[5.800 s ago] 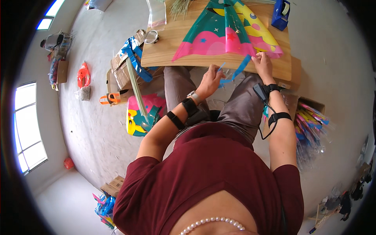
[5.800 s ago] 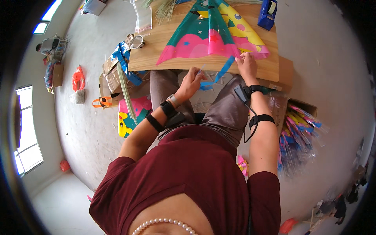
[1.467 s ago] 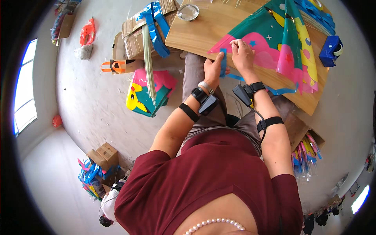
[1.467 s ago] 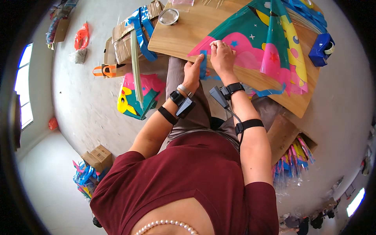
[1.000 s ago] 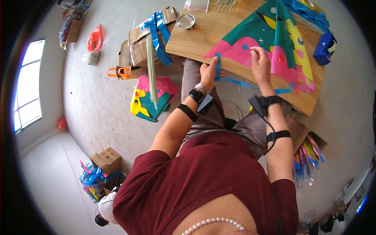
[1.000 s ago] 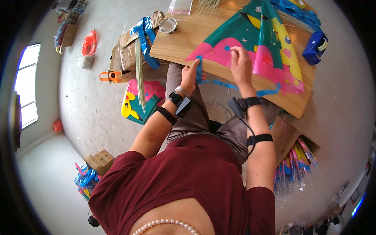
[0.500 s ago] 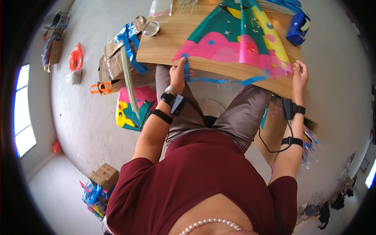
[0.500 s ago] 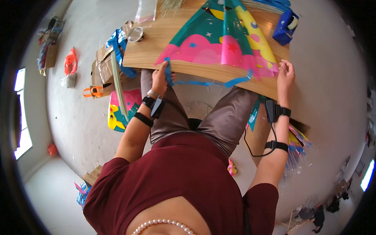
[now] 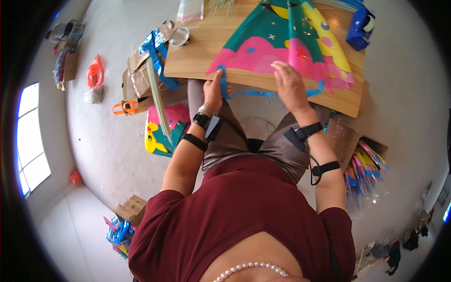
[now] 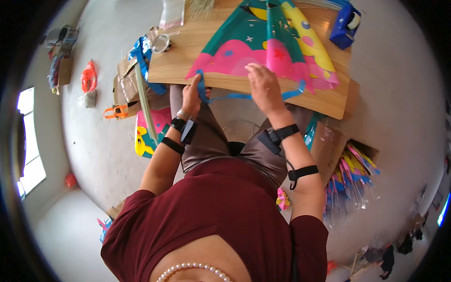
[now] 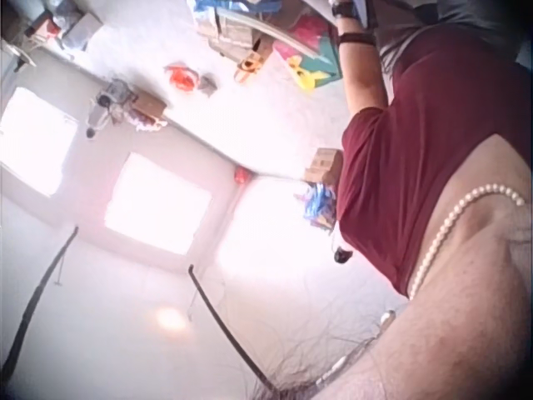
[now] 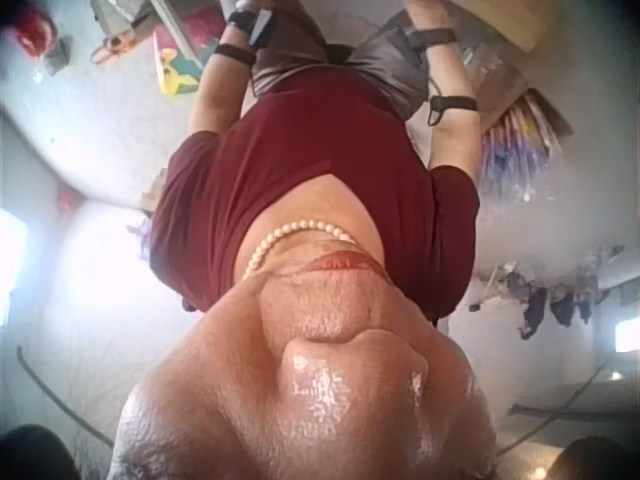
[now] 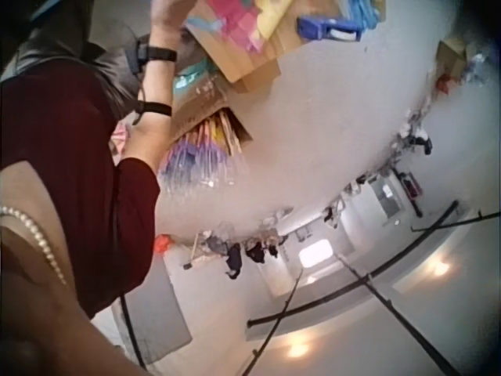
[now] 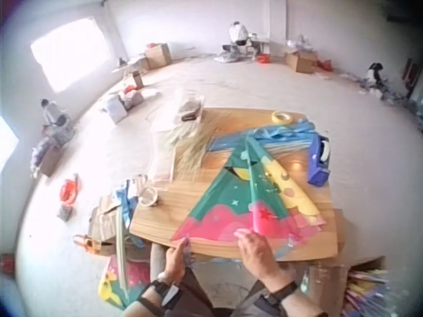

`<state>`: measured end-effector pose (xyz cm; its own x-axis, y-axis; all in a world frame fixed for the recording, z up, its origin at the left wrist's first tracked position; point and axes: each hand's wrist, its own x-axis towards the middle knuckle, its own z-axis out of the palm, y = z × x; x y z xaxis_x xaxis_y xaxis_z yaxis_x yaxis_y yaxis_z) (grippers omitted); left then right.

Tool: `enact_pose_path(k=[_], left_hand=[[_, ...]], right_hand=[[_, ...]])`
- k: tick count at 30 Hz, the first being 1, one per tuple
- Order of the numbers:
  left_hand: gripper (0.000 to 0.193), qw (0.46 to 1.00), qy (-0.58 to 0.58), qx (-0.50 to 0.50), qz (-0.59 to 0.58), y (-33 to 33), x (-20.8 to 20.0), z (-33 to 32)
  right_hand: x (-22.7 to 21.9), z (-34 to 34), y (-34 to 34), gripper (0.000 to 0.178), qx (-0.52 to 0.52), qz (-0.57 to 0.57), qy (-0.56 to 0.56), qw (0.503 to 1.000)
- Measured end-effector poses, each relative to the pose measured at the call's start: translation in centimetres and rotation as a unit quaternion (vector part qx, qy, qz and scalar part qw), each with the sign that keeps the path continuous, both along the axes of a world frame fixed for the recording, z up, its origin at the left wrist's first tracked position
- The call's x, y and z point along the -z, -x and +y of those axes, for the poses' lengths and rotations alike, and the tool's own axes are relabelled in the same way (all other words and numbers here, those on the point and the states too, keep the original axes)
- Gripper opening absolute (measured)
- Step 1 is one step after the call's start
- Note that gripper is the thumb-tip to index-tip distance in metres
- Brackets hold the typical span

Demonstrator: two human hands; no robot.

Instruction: Assembling a cartoon-themed kite by attaching support sticks and securing them with tape.

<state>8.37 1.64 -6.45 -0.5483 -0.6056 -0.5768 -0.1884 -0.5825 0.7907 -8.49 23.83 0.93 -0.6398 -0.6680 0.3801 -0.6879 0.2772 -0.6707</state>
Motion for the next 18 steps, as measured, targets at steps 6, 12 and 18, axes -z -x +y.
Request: enact_pose_path(k=[6,12,18], left_hand=[[0.043,0.999,0.009,-0.020,-0.026,0.6,-0.7,1.0],[0.040,0.999,0.003,-0.038,-0.002,0.4,-0.5,0.8],[0.039,0.999,0.010,-0.047,-0.001,0.6,-1.1,1.1]], right_hand=[[1.3,-5.1,-3.9,0.040,-0.059,0.090,-0.106,0.988],[3.6,-8.4,-5.6,0.050,-0.140,0.142,-0.174,0.964],[4.9,-8.7,-6.3,0.065,-0.106,0.141,-0.211,0.961]])
